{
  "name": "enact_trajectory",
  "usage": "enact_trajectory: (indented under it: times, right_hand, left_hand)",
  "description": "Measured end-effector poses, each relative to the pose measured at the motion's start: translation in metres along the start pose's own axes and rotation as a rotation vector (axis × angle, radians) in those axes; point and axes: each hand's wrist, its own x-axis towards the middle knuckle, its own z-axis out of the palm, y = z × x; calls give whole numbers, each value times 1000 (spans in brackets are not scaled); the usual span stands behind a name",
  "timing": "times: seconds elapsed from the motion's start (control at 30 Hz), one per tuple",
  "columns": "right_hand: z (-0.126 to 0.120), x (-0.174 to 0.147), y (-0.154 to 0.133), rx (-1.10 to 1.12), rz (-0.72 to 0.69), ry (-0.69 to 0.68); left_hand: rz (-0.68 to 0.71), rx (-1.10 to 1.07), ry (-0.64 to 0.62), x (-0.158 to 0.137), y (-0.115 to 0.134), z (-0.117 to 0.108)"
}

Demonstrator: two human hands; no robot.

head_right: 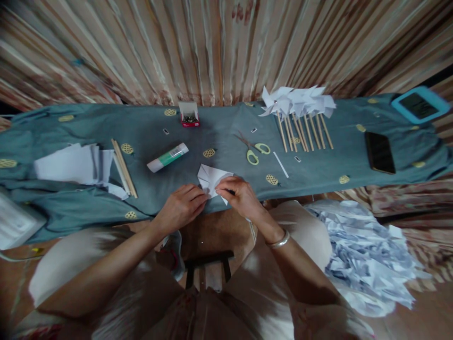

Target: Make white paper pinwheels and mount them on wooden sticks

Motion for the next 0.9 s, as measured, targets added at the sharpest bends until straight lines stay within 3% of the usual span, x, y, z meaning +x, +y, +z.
enact_trajectory:
  times: [0.33, 0.9]
  right_hand:
    - [5, 2, -7, -146, -25, 23]
    - [11, 2, -5, -197, -37, 65]
  left_hand:
    - [29, -116, 0, 1, 4, 9]
    - [14, -109, 28, 3, 3, 9]
